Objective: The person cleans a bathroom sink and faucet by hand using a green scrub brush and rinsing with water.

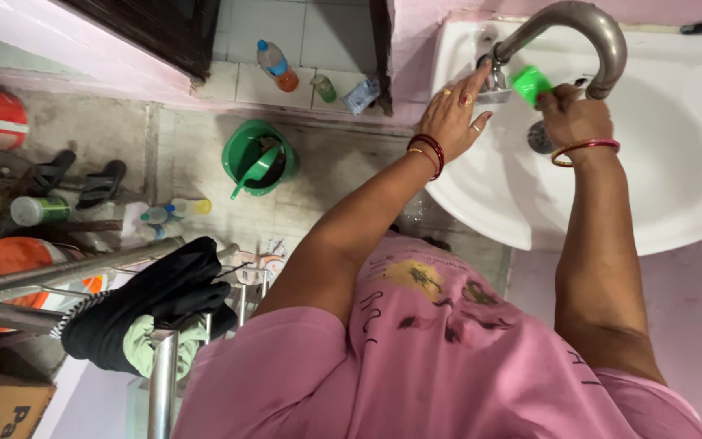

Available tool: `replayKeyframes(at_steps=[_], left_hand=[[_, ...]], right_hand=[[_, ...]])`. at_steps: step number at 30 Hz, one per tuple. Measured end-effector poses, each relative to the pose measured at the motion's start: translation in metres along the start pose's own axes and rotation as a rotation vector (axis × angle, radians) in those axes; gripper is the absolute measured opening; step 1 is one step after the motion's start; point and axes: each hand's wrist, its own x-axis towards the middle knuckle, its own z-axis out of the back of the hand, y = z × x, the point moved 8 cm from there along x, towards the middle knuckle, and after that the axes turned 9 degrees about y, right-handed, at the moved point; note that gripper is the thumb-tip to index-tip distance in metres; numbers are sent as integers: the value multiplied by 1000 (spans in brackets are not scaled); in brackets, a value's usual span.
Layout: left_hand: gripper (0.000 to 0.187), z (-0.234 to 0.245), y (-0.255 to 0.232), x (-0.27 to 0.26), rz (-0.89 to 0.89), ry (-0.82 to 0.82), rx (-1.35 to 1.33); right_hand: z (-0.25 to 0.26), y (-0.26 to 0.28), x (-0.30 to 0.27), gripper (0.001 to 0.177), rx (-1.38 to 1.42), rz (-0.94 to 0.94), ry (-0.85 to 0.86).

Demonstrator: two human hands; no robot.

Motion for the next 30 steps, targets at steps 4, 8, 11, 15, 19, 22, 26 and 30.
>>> replayKeyframes(at_steps=[4,8,11,15,19,22,26,30], left_hand=[[86,0,-1,1,-21,16,21],[72,1,-4,0,-58,-23,85],[66,5,-5,1,-48,-50,105],[63,-2,-5,1,1,1,82],[59,-17,7,9,2,-7,37],[63,-14,7,14,-48,-97,73],[67,-26,16,14,-23,-52,109],[69,-21,12,14,-57,-84,148]], right_hand=[[-17,-12,14,39,-29,161,-158],[-7,-56,54,40,71,85,-231],[-13,-80,60,34,206,103,-268],[-40,-68,79,29,-108,301,-207],[-25,-106,99,27,438,195,-142],[-16,-88,104,29,362,264,-150],[-31,-65,82,28,-10,293,-70],[5,-90,67,28,236,114,-323]])
